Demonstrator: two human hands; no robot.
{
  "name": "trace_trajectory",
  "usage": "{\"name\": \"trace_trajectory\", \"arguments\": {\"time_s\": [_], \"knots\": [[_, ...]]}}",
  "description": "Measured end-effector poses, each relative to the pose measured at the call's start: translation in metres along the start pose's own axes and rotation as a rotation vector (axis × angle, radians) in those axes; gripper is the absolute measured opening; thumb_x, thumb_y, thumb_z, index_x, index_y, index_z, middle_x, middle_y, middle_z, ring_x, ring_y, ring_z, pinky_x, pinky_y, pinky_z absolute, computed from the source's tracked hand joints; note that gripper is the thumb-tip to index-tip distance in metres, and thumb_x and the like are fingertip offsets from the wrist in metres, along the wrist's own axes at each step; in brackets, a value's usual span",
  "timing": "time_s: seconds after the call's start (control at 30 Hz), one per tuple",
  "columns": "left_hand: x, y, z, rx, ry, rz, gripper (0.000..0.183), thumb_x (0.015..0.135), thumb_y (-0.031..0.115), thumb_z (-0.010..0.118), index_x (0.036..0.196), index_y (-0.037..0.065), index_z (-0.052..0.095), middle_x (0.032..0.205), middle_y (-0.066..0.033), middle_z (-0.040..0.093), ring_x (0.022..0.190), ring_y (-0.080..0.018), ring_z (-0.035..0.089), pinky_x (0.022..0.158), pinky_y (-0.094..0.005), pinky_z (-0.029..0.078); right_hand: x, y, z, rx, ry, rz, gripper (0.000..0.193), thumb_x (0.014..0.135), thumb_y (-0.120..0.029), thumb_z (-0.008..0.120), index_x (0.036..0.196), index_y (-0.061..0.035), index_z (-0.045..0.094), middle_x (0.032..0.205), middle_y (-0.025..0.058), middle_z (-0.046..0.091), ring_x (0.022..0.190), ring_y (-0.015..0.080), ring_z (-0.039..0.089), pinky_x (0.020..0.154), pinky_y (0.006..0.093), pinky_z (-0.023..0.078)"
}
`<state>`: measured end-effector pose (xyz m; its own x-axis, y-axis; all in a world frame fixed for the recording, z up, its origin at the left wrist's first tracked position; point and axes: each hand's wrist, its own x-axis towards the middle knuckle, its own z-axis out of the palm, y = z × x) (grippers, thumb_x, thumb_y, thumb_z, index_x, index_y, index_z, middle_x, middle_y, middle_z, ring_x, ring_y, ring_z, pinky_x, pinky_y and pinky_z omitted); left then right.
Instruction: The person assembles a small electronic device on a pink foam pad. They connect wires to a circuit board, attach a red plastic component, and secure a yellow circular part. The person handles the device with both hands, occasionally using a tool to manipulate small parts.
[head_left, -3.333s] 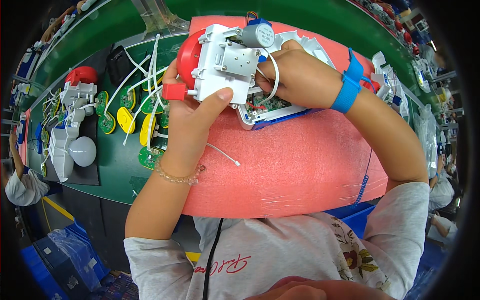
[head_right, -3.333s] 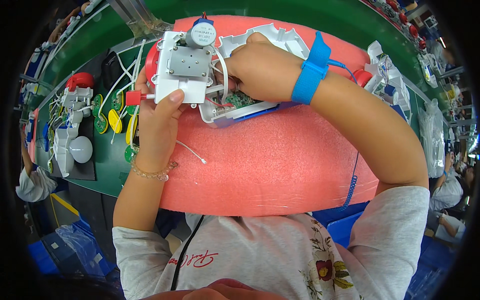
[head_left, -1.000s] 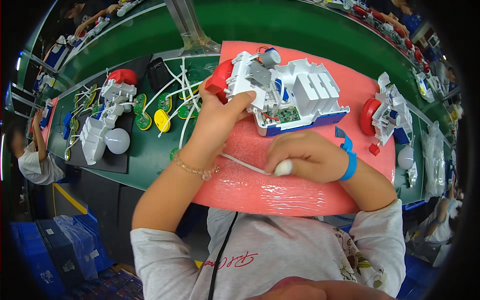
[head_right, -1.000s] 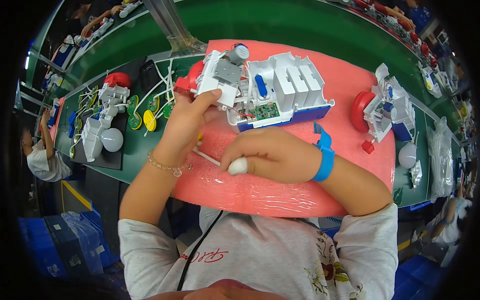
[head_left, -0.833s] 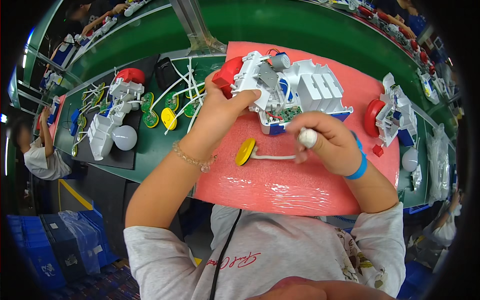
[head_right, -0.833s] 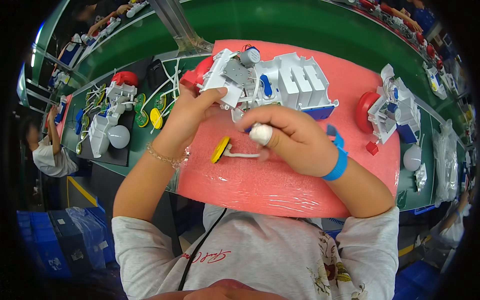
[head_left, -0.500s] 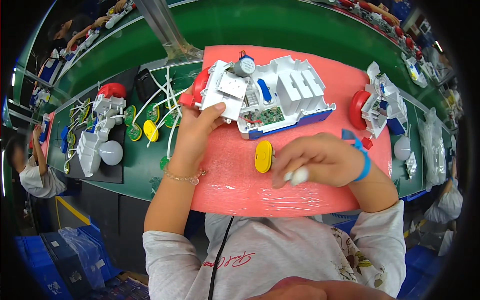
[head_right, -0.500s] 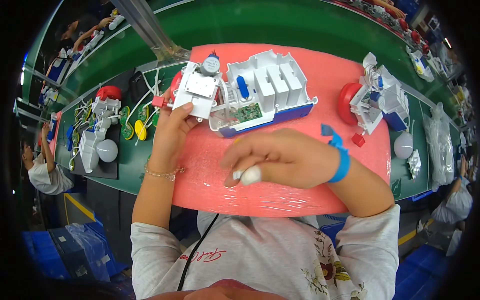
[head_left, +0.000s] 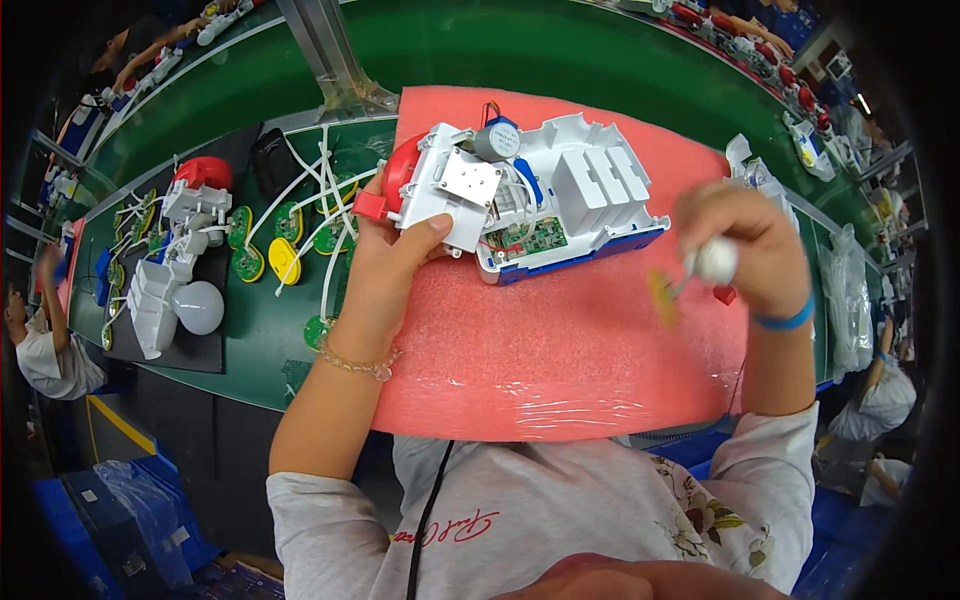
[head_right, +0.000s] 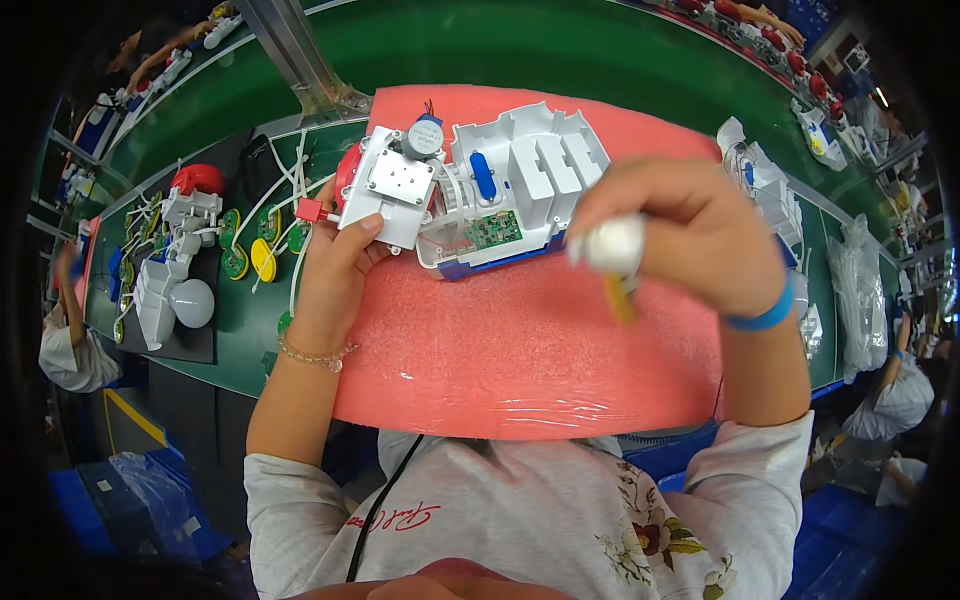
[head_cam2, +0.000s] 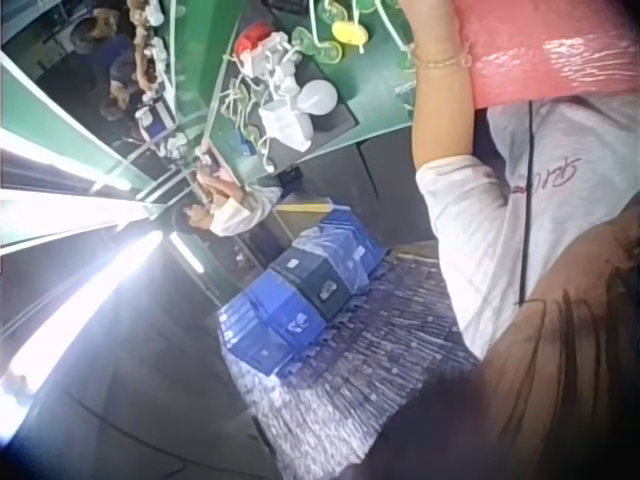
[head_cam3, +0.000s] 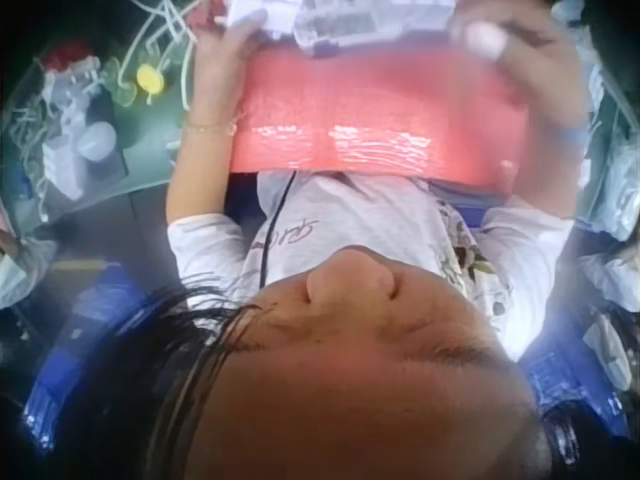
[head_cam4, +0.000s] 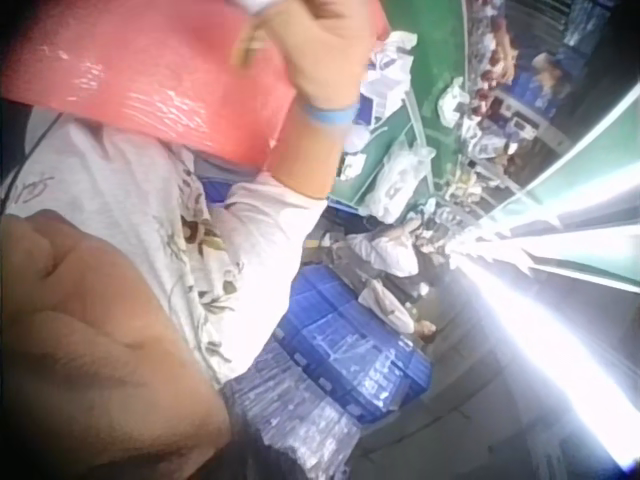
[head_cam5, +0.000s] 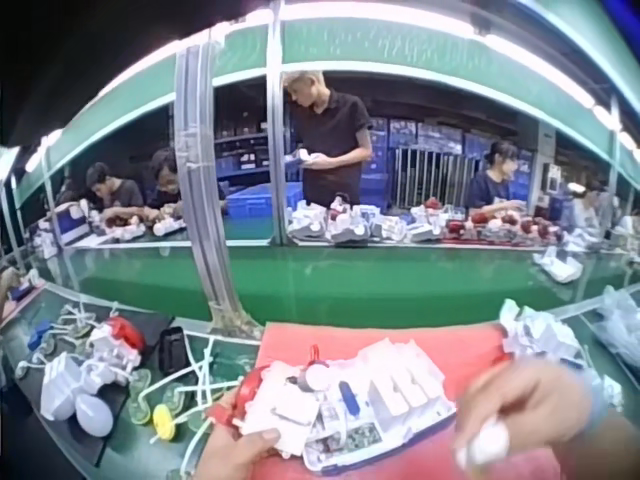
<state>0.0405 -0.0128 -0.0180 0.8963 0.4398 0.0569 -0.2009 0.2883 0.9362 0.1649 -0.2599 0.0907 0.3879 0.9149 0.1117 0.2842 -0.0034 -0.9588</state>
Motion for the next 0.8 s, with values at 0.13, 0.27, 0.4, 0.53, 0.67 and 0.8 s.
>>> {"name": "trace_trajectory", "arguments": {"time_s": [0.13,0.27,0.4,0.53,0.67,0.8], "knots": [[0.0,0.0,0.001,-0.01,0.014,-0.003,0.06,0.08,0.01,0.055,0.132,0.007,0.027,0.117,-0.0111,0.049,0.101,-0.0206,0.055,0.081,-0.0336,0.049,0.028,-0.027,-0.014,-0.797,0.168,-0.157,0.011,0.079,-0.01,0.059,0.082,-0.0006,0.062,0.075,0.0057,0.056,0.069,0.0149,0.052,0.064,0.0299,0.044],[0.0,0.002,0.001,0.001,-0.007,0.011,0.06,0.08,0.01,0.056,0.132,0.007,0.026,0.117,-0.0111,0.049,0.1,-0.0203,0.055,0.08,-0.0334,0.049,0.066,0.008,-0.01,-1.172,0.045,-0.352,0.009,0.072,-0.01,0.06,0.078,-0.004,0.063,0.075,0.0064,0.055,0.075,0.0229,0.052,0.068,0.0332,0.044],[0.0,0.001,0.001,-0.002,-0.012,0.018,0.061,0.08,0.01,0.056,0.132,0.006,0.026,0.118,-0.0115,0.049,0.101,-0.0207,0.055,0.081,-0.0338,0.049,0.085,0.045,0.007,-1.326,-0.071,-0.49,0.007,0.066,-0.012,0.062,0.072,-0.0084,0.064,0.076,0.0041,0.056,0.08,0.0217,0.052,0.07,0.0336,0.044],[0.0,-0.002,-0.001,-0.005,-0.007,0.042,0.061,0.08,0.01,0.057,0.132,0.005,0.026,0.118,-0.0119,0.049,0.102,-0.0213,0.055,0.081,-0.0343,0.049,0.084,0.066,0.023,-1.384,-0.163,-0.43,0.009,0.065,-0.01,0.061,0.073,-0.0099,0.066,0.079,0.0022,0.056,0.085,0.019,0.051,0.076,0.033,0.04],[0.001,-0.002,-0.003,0.011,-0.03,0.032,0.061,0.08,0.01,0.057,0.132,0.005,0.026,0.118,-0.0121,0.049,0.102,-0.0215,0.055,0.081,-0.0346,0.049,0.082,0.073,0.024,-1.388,-0.201,-0.368,0.011,0.066,-0.006,0.059,0.073,-0.0094,0.066,0.082,0.002,0.056,0.091,0.018,0.048,0.081,0.0326,0.035],[0.001,-0.003,-0.004,0.018,-0.055,0.053,0.061,0.079,0.01,0.058,0.131,0.005,0.027,0.118,-0.0123,0.049,0.101,-0.0215,0.055,0.081,-0.0346,0.049,0.081,0.07,0.028,-1.399,-0.234,-0.3,0.011,0.066,-0.005,0.059,0.073,-0.0083,0.066,0.083,0.0025,0.057,0.091,0.0181,0.048,0.081,0.0322,0.035]]}}
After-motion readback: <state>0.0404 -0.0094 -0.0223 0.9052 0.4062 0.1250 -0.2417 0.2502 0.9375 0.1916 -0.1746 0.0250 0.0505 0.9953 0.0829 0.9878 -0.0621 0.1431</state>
